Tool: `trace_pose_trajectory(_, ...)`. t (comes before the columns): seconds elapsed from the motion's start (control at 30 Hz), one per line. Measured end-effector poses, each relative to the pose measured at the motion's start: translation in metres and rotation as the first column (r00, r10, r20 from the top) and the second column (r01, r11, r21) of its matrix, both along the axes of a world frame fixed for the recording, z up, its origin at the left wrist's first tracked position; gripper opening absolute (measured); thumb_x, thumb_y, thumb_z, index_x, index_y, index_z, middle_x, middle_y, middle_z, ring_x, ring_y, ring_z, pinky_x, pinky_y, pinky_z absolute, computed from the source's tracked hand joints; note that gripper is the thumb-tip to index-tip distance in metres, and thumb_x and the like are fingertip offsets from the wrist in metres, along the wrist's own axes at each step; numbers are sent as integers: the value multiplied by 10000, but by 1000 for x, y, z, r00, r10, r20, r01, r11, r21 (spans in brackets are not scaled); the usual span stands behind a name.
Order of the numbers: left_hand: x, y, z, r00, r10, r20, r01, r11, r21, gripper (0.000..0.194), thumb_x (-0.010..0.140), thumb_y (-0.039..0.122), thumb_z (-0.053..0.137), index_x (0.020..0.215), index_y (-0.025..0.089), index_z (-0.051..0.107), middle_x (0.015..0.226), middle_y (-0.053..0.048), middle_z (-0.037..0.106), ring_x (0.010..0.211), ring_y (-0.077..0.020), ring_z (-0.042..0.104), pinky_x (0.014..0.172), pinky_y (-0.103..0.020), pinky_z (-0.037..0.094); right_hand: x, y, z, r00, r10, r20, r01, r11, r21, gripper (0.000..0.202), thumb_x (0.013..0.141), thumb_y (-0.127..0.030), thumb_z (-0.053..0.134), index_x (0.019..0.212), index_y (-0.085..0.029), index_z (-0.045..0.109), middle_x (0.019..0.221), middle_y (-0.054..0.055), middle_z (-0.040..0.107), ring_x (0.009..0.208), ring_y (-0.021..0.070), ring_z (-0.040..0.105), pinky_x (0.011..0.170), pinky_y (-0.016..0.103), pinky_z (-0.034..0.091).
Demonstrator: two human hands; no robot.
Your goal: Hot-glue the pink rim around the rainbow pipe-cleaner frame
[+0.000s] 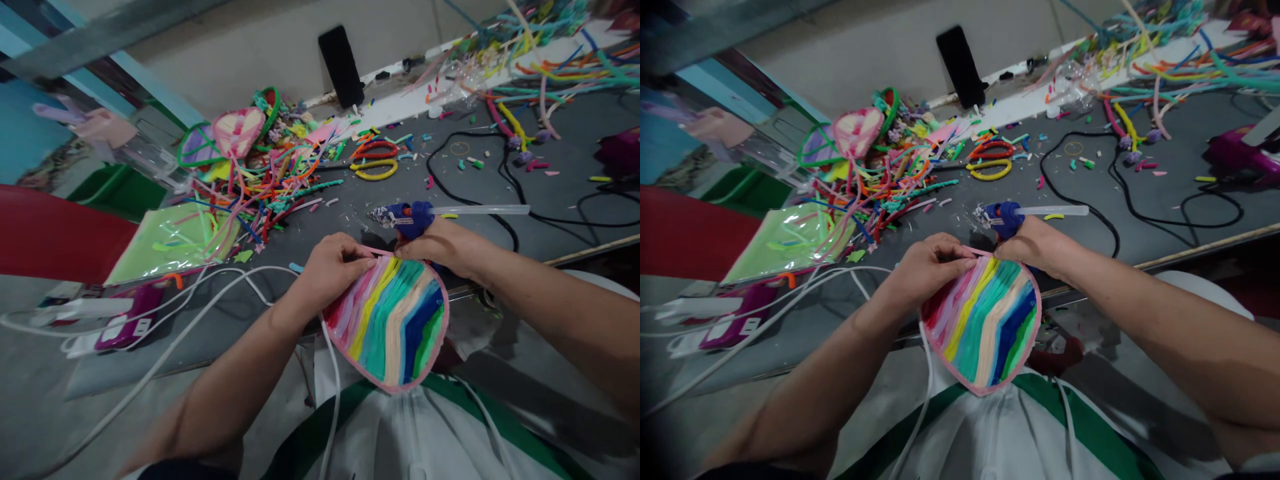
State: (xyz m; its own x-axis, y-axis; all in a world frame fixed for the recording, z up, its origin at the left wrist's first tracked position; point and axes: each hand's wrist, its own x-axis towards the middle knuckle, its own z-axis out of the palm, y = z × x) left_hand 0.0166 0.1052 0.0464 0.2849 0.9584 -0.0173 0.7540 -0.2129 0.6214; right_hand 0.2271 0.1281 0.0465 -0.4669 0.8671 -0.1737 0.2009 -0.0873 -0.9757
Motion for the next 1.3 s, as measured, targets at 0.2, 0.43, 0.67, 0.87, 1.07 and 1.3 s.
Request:
trace_pose_trajectory(0.2, -2, 3, -7, 989, 84, 124, -66, 988, -143, 218, 732, 361, 659, 808, 157, 669, 828, -33, 648, 752, -163, 590, 663, -264, 449, -1, 0, 2, 1000, -10, 27, 10, 1000, -14, 101, 577, -216, 632, 623, -205, 544, 571, -15, 496, 547, 143, 445, 495, 272, 335)
trace_pose_trajectory(0.43, -2, 9, -11, 967, 89, 239, -75, 995, -67, 573, 629, 317, 764, 1143, 198, 541, 870, 2, 584, 743, -127, 531, 679, -247, 426, -2, 2, 1, 1000, -2, -2, 2, 1000, 3, 110, 576, -194, 632, 636, -200, 540, 591, -25, 490, 555, 129, 431, 502, 260, 341)
trace_pose_trajectory(0.67, -1, 8, -7, 979, -93, 184, 84, 995, 54, 268, 723, 274, 684, 971, 183, 638, 954, -31, 606, 886, -172, 552, 784, -277, 419, -3, 2, 2, 1000, -14, -11, 14, 1000, -25, 114, 578, -190, 637, 648, -195, 548, 590, -30, 494, 553, 121, 426, 506, 254, 356)
trace_pose_trajectory(0.87, 4, 7, -1, 987, -100, 127, 89, 992, 85, 68, 727, 202, 641, 784, 166, 654, 838, -15, 618, 843, -159, 565, 790, -276, 423, -3, 3, -3, 1000, 6, -6, -6, 1000, 22, 109, 602, -146, 627, 638, -198, 539, 591, -29, 491, 551, 117, 419, 485, 247, 336)
trace_pose_trajectory(1.07, 5, 5, -2, 986, -106, 126, 97, 993, 72, 60, 717, 162, 607, 756, 155, 653, 790, -9, 631, 789, -146, 575, 750, -263, 419, -4, 4, -3, 997, -9, 80, 6, 999, 38, 98, 600, -159, 630, 631, -200, 546, 574, -26, 488, 540, 117, 414, 476, 251, 322)
trace_pose_trajectory(1.3, 3, 4, -2, 979, -158, 127, 154, 987, 40, 122, 723, 116, 542, 772, 156, 646, 805, -3, 648, 789, -137, 588, 753, -245, 429, -3, 5, -9, 1000, 1, 5, -1, 999, 36, 133, 595, -176, 646, 658, -205, 533, 592, -33, 504, 535, 114, 430, 476, 250, 333)
